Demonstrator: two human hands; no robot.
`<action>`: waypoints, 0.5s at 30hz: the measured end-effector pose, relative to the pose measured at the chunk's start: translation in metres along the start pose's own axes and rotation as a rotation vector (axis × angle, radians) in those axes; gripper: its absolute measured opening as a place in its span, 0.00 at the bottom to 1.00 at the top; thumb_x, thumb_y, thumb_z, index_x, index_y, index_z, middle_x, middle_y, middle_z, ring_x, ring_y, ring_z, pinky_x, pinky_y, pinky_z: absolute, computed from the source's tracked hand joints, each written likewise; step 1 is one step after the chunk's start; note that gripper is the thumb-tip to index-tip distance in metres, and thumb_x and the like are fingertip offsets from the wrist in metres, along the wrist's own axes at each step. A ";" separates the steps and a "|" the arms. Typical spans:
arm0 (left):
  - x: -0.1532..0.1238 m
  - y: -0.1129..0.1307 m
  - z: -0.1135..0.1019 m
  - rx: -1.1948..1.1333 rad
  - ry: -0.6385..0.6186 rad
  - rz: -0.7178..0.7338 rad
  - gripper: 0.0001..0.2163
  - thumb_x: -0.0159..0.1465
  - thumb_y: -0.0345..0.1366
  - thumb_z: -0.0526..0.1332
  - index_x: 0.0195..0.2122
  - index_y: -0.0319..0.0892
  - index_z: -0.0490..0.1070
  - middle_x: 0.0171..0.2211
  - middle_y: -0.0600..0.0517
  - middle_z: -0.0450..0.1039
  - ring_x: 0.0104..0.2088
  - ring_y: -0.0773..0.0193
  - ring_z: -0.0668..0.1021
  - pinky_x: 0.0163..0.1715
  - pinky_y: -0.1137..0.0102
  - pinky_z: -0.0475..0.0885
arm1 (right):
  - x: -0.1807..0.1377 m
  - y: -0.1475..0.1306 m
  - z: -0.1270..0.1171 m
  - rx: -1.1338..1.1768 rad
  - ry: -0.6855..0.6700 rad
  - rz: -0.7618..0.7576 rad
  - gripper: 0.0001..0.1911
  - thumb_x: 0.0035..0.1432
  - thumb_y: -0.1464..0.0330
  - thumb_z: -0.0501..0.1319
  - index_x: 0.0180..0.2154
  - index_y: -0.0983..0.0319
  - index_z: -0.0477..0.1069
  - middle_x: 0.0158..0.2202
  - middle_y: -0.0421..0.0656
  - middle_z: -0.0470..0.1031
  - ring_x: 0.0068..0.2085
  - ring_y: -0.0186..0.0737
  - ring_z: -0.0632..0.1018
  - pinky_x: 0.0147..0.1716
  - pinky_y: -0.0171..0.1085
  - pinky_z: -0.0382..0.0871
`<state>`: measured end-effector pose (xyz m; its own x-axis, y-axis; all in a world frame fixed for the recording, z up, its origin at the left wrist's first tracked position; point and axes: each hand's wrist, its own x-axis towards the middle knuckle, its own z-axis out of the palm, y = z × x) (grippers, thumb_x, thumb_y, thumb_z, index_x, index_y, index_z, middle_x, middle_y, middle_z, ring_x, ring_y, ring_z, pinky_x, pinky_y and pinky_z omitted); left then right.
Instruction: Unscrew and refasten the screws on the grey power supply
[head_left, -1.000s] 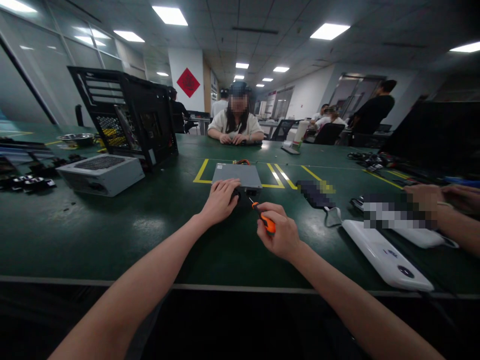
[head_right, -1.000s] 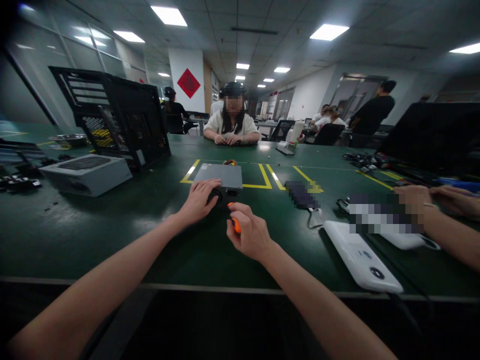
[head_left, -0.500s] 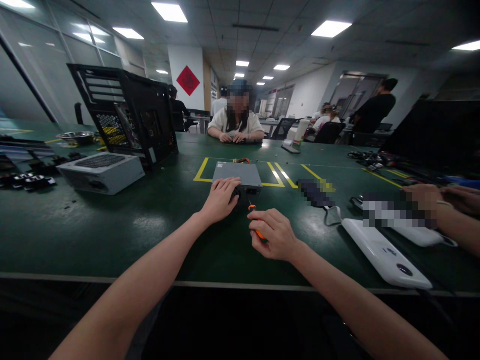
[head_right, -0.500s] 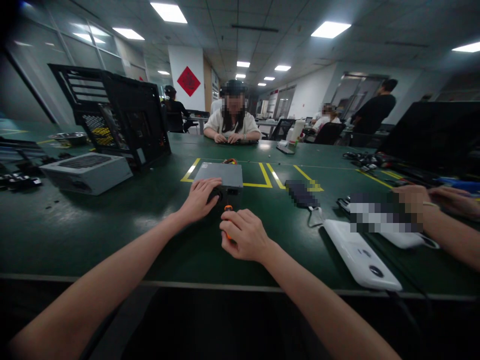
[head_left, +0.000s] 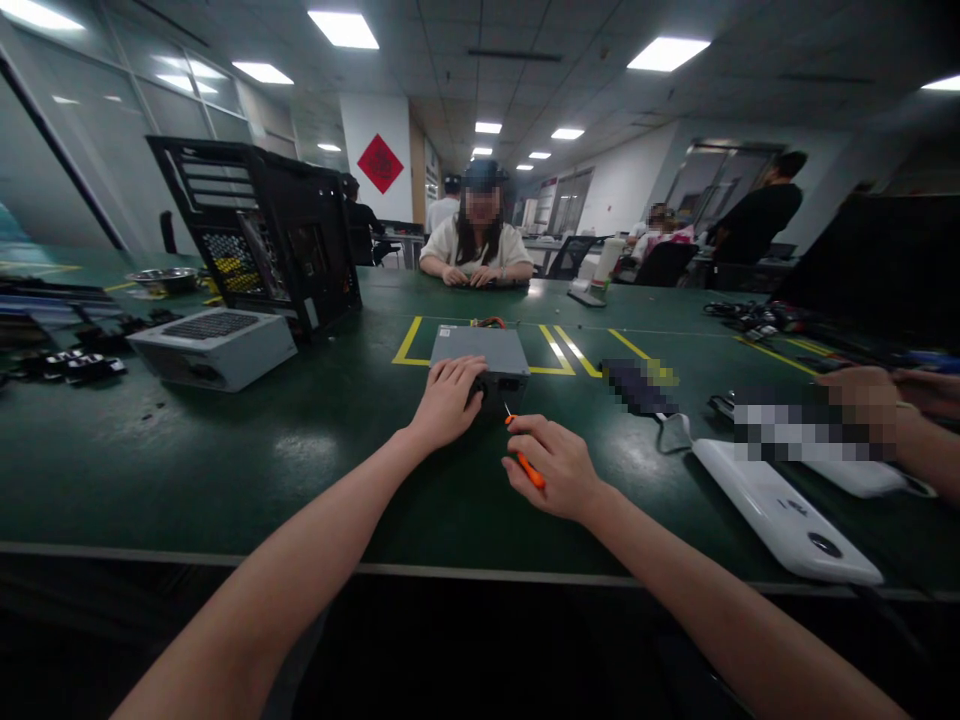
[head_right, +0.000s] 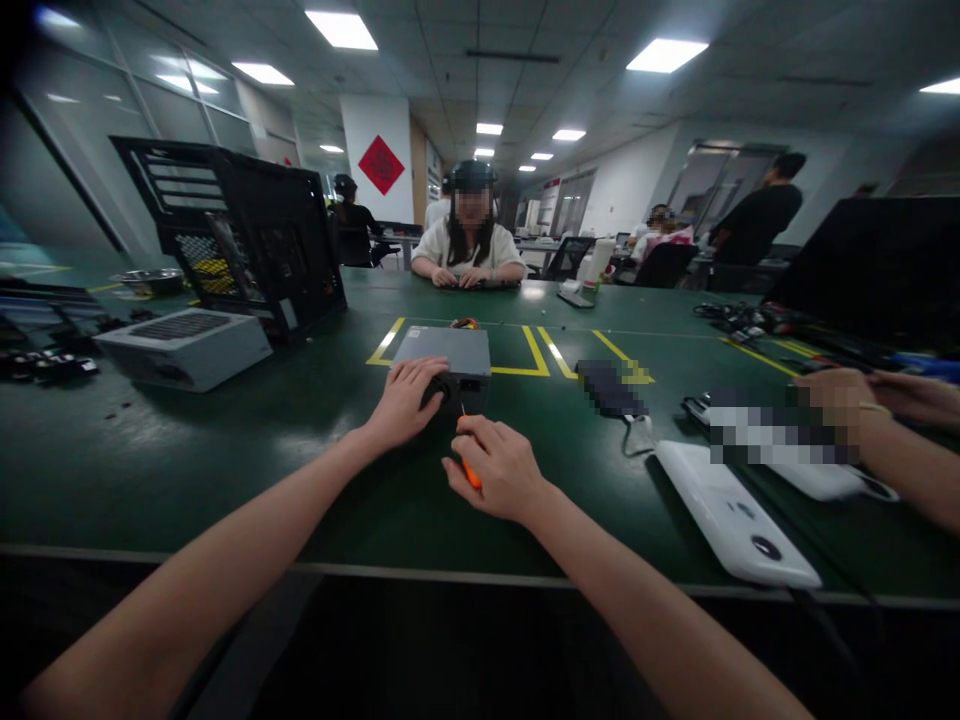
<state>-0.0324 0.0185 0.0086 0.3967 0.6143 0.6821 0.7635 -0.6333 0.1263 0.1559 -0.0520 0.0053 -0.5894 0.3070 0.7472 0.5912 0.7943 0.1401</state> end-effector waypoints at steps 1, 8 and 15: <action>0.000 0.000 0.001 0.004 0.005 -0.004 0.16 0.61 0.31 0.53 0.51 0.44 0.60 0.55 0.50 0.63 0.56 0.63 0.63 0.57 0.63 0.52 | -0.001 0.000 0.001 0.024 0.019 0.028 0.05 0.54 0.70 0.56 0.36 0.62 0.62 0.38 0.48 0.69 0.35 0.37 0.73 0.29 0.35 0.68; 0.001 0.002 0.004 0.032 0.024 -0.021 0.15 0.61 0.31 0.53 0.49 0.44 0.60 0.55 0.51 0.64 0.56 0.63 0.63 0.57 0.64 0.53 | 0.000 0.001 0.002 -0.027 0.032 -0.108 0.03 0.55 0.68 0.57 0.31 0.61 0.64 0.38 0.46 0.70 0.34 0.37 0.73 0.32 0.37 0.68; 0.003 0.005 0.007 0.087 0.029 -0.054 0.16 0.62 0.33 0.52 0.52 0.45 0.61 0.54 0.50 0.65 0.54 0.59 0.64 0.54 0.61 0.55 | -0.001 0.001 0.005 -0.016 0.091 -0.040 0.06 0.55 0.70 0.57 0.37 0.64 0.62 0.39 0.49 0.70 0.34 0.35 0.73 0.27 0.31 0.67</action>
<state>-0.0241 0.0207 0.0069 0.3398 0.6322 0.6963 0.8254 -0.5553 0.1014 0.1547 -0.0485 0.0010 -0.5607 0.2253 0.7968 0.5773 0.7962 0.1811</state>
